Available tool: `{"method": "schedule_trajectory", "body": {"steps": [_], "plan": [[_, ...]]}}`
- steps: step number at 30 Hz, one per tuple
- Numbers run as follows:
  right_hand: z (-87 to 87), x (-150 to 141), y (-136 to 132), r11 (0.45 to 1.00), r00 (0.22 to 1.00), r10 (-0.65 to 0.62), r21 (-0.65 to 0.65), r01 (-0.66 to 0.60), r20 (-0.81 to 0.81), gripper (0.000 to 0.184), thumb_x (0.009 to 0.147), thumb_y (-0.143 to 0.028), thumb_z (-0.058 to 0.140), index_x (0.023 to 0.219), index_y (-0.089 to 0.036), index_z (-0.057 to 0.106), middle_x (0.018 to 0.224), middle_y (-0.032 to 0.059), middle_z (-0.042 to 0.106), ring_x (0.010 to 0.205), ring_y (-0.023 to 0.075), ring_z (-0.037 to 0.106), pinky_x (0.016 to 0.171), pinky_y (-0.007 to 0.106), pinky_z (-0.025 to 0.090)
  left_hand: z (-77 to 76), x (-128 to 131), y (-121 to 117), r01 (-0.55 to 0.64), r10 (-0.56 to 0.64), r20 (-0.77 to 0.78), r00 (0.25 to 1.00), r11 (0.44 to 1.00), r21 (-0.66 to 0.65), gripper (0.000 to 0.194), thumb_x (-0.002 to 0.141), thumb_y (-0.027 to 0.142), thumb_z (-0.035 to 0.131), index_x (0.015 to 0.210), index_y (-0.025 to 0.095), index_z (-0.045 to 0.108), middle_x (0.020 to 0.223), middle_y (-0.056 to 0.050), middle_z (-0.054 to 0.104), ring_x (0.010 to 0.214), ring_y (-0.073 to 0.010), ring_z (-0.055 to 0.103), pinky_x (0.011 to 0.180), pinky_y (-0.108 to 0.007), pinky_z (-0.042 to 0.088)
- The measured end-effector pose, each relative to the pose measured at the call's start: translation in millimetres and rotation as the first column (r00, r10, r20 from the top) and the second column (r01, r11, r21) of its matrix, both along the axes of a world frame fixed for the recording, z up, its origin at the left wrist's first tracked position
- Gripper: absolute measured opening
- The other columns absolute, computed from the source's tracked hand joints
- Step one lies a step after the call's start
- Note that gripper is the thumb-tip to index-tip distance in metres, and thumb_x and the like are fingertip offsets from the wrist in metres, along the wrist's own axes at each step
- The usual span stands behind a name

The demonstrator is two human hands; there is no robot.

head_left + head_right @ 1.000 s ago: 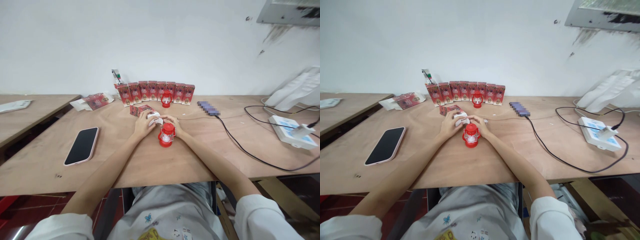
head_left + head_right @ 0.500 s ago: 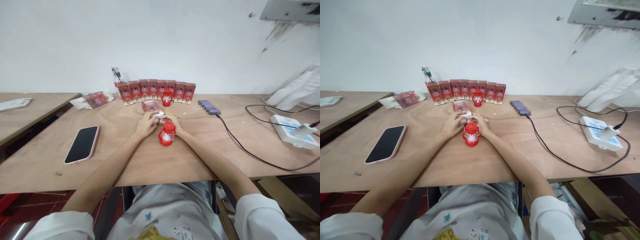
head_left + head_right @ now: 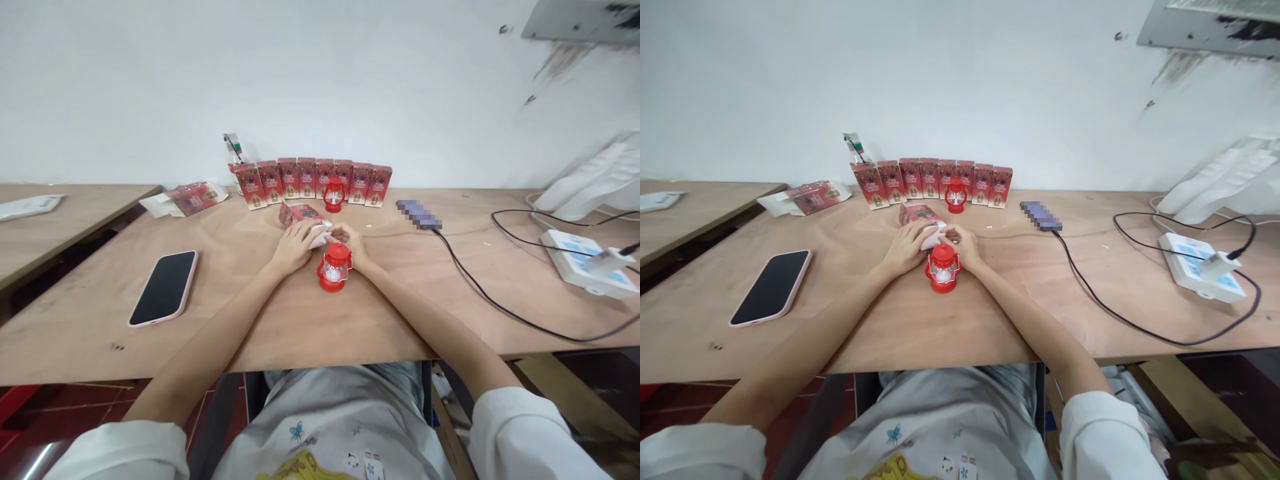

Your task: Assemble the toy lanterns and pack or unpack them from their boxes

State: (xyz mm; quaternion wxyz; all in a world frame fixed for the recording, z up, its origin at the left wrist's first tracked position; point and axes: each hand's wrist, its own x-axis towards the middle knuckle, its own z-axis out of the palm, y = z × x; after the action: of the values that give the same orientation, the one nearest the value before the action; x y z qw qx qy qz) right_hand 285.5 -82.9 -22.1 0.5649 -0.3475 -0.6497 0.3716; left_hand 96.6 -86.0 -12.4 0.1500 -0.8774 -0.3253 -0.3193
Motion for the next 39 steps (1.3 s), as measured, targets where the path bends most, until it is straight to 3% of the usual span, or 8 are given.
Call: {"method": "schedule_trajectory", "body": {"steps": [4, 7, 19, 31, 39], "plan": [[0.5, -2.6, -2.1, 0.995, 0.996, 0.086, -0.055, -0.088, -0.037, 0.03, 0.063, -0.039, 0.074, 0.079, -0.021, 0.057, 0.09, 0.0013, 0.066, 0.079, 0.0147, 0.063, 0.079, 0.031, 0.052, 1.6, -2.6, 0.0, -0.105, 0.104, 0.047, 0.993, 0.994, 0.016, 0.046, 0.087, 0.027, 0.049, 0.132, 0.017, 0.044, 0.131, -0.013, 0.053, 0.127, -0.0278, 0.043, 0.104, -0.044, 0.033], [2.0, -4.1, -3.4, 0.99, 0.993, 0.102, -0.088, -0.107, -0.057, 0.029, 0.062, -0.037, 0.075, 0.078, -0.021, 0.056, 0.089, 0.0007, 0.066, 0.079, 0.0142, 0.063, 0.078, 0.031, 0.051, 0.0, -6.4, 3.7, -0.093, 0.095, 0.092, 0.991, 0.995, -0.024, 0.044, 0.086, 0.032, 0.053, 0.127, 0.016, 0.047, 0.128, -0.013, 0.056, 0.123, -0.0264, 0.047, 0.101, -0.041, 0.038], [-0.7, -4.8, -3.3, 0.995, 0.999, 0.025, -0.099, -0.028, -0.027, 0.029, 0.06, -0.037, 0.074, 0.074, -0.02, 0.055, 0.082, -0.0003, 0.064, 0.073, 0.0145, 0.062, 0.073, 0.031, 0.052, -0.9, -6.4, 5.2, 0.004, -0.003, 0.107, 0.994, 1.0, -0.013, 0.039, 0.087, 0.031, 0.052, 0.122, 0.016, 0.049, 0.122, -0.012, 0.058, 0.12, -0.0235, 0.049, 0.101, -0.038, 0.042], [4.9, -4.5, -9.5, 0.999, 0.996, -0.019, -0.04, 0.022, 0.084, 0.029, 0.065, -0.042, 0.071, 0.075, -0.02, 0.054, 0.08, 0.0016, 0.063, 0.072, 0.0154, 0.061, 0.071, 0.032, 0.052, -0.6, -4.2, 1.1, -0.084, 0.09, 0.077, 0.993, 0.994, -0.075, 0.039, 0.087, 0.035, 0.051, 0.122, 0.017, 0.051, 0.123, -0.011, 0.059, 0.118, -0.0252, 0.049, 0.097, -0.04, 0.044], [3.3, -6.7, -10.3, 0.999, 0.997, -0.048, -0.004, 0.048, 0.066, 0.029, 0.067, -0.043, 0.07, 0.074, -0.02, 0.053, 0.079, 0.0002, 0.061, 0.07, 0.0143, 0.06, 0.068, 0.031, 0.051, 2.7, -4.2, -1.4, -0.108, 0.112, 0.062, 0.992, 0.992, -0.061, 0.04, 0.086, 0.04, 0.052, 0.119, 0.017, 0.054, 0.118, -0.011, 0.061, 0.115, -0.0254, 0.051, 0.089, -0.036, 0.047]]}}
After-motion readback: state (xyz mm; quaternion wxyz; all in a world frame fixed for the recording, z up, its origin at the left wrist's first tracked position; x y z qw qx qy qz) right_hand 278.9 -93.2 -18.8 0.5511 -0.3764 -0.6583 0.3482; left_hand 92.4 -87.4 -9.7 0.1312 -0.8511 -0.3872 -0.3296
